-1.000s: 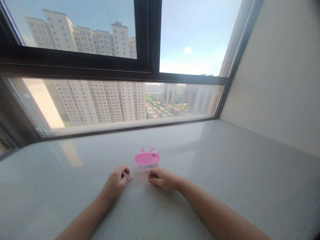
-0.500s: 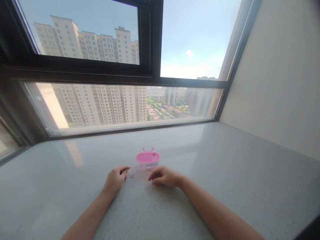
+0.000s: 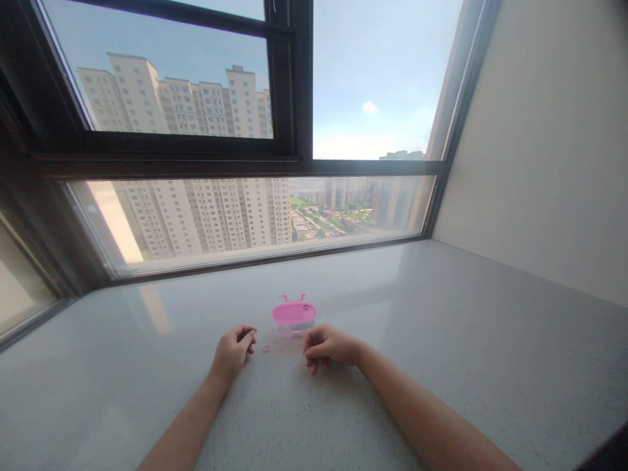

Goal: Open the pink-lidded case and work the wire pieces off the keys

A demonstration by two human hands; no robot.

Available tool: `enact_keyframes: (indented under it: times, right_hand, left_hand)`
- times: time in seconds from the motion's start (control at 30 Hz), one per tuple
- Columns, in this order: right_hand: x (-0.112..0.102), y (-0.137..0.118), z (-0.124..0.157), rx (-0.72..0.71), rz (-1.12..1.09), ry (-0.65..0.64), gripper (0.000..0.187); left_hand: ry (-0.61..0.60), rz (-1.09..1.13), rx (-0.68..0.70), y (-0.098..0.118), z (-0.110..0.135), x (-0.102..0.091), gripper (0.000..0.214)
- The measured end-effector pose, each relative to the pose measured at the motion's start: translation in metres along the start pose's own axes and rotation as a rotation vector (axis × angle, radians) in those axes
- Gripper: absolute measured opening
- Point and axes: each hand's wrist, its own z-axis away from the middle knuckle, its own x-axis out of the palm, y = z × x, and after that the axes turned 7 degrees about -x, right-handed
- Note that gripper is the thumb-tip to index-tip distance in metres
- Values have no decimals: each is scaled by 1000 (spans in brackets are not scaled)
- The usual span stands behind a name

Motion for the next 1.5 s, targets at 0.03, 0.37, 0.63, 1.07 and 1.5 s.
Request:
enact_keyframes:
  times: [0.03,0.37,0.63,1.07,1.5]
  right_hand:
    - [0,1,-1,-5,-17,18,35]
    - [5,8,6,-107,-160,283,33]
    - [6,6,3,-119,-231,345,36]
    - [7,8,11,-143,-244,411,38]
    - [13,3,8,-175,-170,478,41]
  left_hand:
    - [-1,11,-7,0,0,0,28]
    - [-51,83,-70,7,16,-6,30]
    - [35,49,-95,11,18,0,33]
    - [-138,20,-116,13,27,-7,34]
    - [-58,-85,13,8,23,-8,42]
